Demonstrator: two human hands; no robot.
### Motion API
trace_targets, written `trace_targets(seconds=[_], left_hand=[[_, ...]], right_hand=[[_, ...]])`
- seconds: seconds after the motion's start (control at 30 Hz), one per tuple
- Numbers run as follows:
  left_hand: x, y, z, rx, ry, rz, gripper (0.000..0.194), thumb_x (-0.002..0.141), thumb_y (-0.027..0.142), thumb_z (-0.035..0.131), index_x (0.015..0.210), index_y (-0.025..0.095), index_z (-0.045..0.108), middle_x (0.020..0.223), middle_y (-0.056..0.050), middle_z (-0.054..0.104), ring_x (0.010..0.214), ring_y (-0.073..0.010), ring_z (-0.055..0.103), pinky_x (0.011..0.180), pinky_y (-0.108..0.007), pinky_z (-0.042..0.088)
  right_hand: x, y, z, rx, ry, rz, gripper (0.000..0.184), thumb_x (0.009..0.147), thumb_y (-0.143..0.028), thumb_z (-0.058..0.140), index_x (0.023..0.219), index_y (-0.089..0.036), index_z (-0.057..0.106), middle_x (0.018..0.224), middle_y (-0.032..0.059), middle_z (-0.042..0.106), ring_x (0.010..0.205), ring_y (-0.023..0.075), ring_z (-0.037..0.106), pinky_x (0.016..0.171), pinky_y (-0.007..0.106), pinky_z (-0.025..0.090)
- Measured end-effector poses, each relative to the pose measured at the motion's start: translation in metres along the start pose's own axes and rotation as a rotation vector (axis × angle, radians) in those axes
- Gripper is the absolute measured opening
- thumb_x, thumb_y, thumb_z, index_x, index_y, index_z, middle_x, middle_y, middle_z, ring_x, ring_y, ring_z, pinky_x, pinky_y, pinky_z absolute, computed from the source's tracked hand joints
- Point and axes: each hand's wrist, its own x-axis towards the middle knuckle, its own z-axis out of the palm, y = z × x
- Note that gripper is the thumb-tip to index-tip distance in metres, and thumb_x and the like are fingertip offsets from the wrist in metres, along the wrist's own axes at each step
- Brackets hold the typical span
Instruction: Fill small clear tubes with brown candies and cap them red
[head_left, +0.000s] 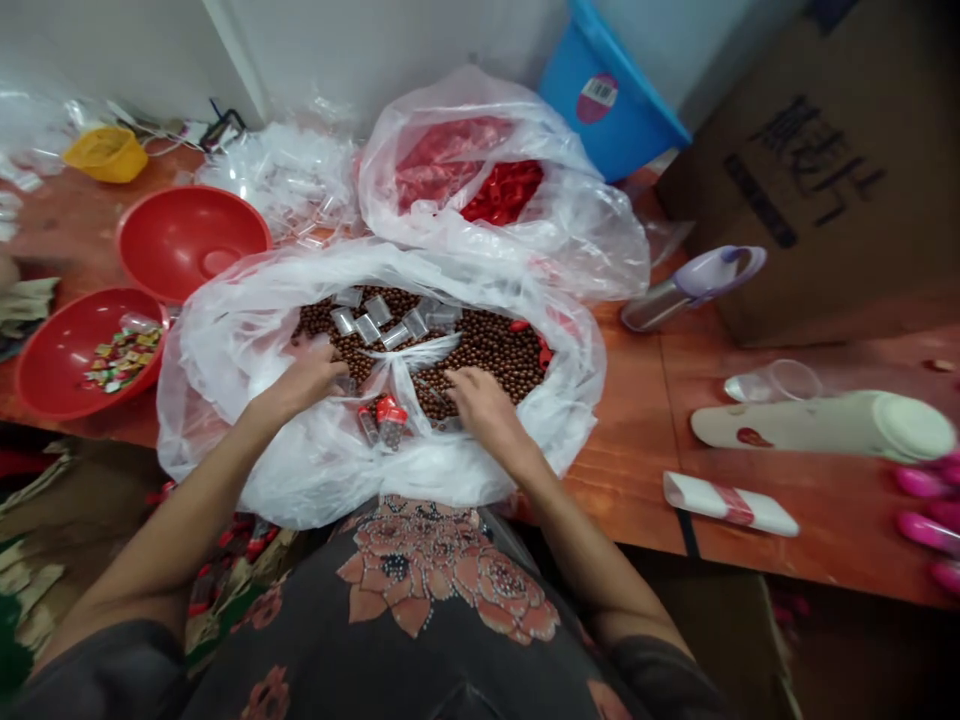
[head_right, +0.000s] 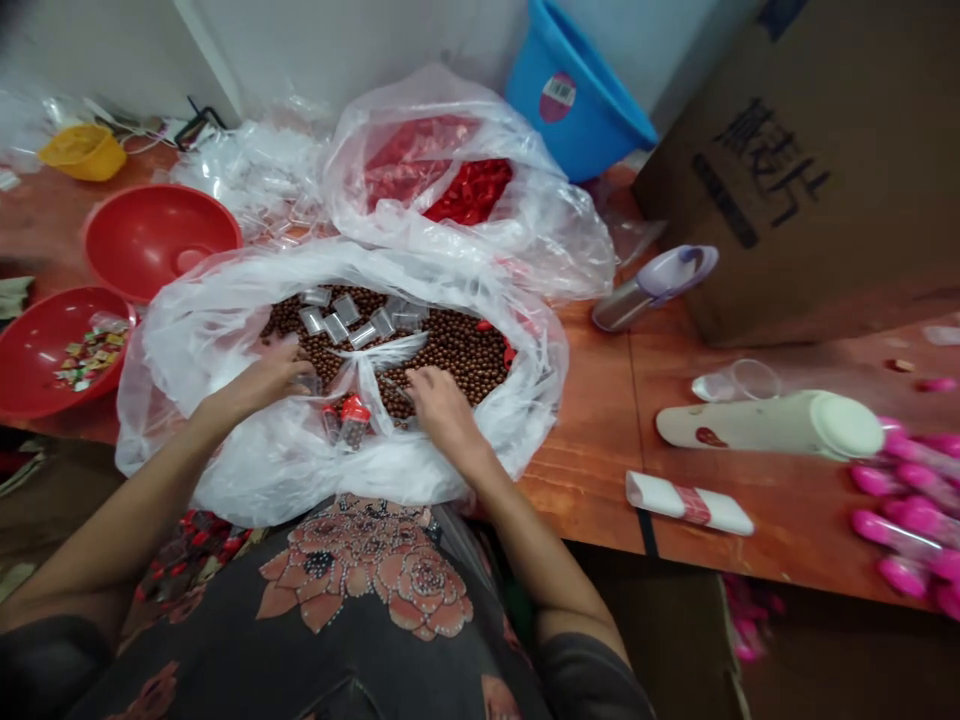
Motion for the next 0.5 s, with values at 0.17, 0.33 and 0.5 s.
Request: trace_targets(seconds=[0.17,0.33,0.5], left_hand=[[0.021,0.038,-0.010,-0.141,0.090,-0.073,0.028,0.081,0.041,0.063,0.095,0.016,0.066,0.087,-0.005,0.066,0.079,-0.0206,0.058,0.071,-0.029,0.041],[0.057,0.112,0.022,-0.467,-0.026,-0.097,0.038,0.078,0.042,0.068,0.107,0.018,0.070,0.080,-0.002,0.070,0.070,-0.0167,0.061,0.064,-0.026,0.041],[0.097,0.144,0.072,-0.505,-0.170,-0.219,0.024,0.068,0.029,0.078,0.088,0.015,0.075,0.069,-0.002,0.068,0.054,-0.0134,0.056,0.054,-0.025,0.039]], right_hand=[[0.017,0.072,-0.041,-0.244,0.087,0.315,0.051,0.091,-0.005,0.031,0.139,-0.004,0.047,0.139,0.0228,0.053,0.124,0.0303,0.054,0.103,0.043,0.044],[0.038,0.084,-0.053,-0.347,-0.105,0.352,0.057,0.093,-0.009,0.030,0.149,-0.019,0.037,0.140,0.0150,0.055,0.113,0.0299,0.062,0.091,0.041,0.050],[0.046,0.082,-0.049,-0.377,-0.120,0.334,0.041,0.096,-0.015,0.034,0.130,-0.016,0.057,0.126,0.0171,0.063,0.109,0.0291,0.063,0.088,0.038,0.050]])
